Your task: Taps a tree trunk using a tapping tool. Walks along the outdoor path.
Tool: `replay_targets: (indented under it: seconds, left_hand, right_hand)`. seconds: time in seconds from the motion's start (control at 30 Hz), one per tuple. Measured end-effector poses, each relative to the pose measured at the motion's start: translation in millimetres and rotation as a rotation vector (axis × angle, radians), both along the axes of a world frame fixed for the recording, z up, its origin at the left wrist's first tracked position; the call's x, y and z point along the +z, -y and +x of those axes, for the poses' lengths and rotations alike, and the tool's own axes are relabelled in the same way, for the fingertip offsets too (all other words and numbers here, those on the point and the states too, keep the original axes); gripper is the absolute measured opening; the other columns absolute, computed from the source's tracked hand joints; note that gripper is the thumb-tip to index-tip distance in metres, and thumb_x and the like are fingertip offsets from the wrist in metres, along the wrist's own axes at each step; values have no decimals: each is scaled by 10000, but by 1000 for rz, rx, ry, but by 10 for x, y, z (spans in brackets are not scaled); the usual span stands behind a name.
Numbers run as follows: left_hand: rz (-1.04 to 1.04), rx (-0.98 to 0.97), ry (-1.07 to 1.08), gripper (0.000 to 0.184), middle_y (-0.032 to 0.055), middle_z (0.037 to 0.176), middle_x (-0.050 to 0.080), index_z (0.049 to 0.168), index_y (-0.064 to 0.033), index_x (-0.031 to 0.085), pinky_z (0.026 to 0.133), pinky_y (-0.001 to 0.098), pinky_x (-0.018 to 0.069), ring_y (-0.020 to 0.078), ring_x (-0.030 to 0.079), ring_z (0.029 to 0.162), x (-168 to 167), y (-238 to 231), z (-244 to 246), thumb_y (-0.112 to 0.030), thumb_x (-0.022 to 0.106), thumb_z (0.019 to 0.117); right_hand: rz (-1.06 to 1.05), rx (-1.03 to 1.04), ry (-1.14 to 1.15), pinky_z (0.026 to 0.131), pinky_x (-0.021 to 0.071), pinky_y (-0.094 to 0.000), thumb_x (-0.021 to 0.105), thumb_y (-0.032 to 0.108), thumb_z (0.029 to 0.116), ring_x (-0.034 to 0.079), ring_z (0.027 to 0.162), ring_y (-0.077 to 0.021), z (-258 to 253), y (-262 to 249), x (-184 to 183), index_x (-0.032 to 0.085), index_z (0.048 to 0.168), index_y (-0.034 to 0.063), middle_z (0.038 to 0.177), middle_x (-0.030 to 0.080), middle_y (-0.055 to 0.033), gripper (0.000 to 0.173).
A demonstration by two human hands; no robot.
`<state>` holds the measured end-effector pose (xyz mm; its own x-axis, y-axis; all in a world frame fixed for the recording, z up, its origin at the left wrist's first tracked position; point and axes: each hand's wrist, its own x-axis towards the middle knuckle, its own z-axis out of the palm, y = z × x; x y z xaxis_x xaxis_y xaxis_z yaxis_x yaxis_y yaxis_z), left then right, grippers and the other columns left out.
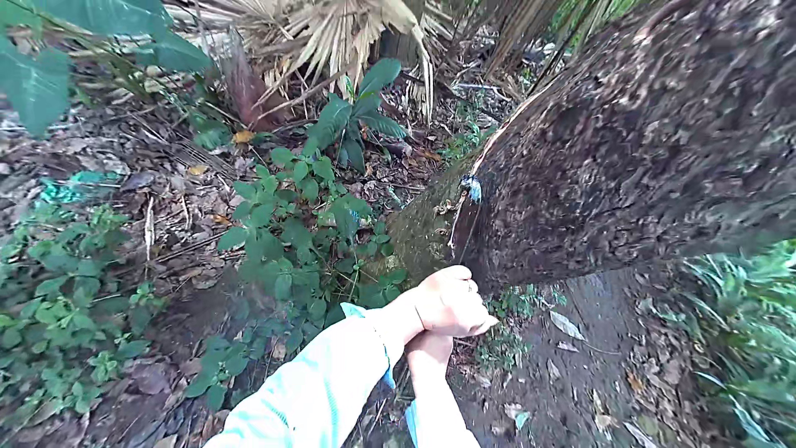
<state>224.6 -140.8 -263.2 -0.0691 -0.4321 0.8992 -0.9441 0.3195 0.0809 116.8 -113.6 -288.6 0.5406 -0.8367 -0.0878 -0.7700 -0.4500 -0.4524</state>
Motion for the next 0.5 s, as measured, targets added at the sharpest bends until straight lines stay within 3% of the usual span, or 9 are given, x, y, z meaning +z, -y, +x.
replay_targets:
  seconds: [0.13, 0.37, 0.5]
  left_hand:
    - [-86, 1, 1, 451, 46, 468, 493, 518, -116, 516, 669, 359, 443, 215, 529, 493, -3, 140, 67, -230, 563, 952]
    - [-115, -12, 8, 490, 48, 456, 479, 504, -117, 490, 675, 367, 423, 219, 509, 476, -34, 172, -91, -267, 539, 967]
    - [-161, 55, -34, 496, 46, 443, 452, 486, -124, 448, 691, 358, 413, 211, 481, 464, -102, 142, -337, -252, 533, 957]
  right_hand:
    - [-125, 30, -49, 918, 557, -554, 618, 49, 952, 703, 1068, -436, 72, 132, 31, 659, 1180, -115, 1121, 705, -300, 284]
    - [-96, 132, 115, 958, 540, -540, 486, 73, 1032, 688, 1110, -416, -222, 228, 55, 617, 1234, -112, 1171, 684, -294, 303]
    - [-227, 251, 264, 854, 582, -539, 535, 43, 981, 726, 993, -419, -537, 270, -57, 624, 1184, -130, 1075, 705, -298, 280]
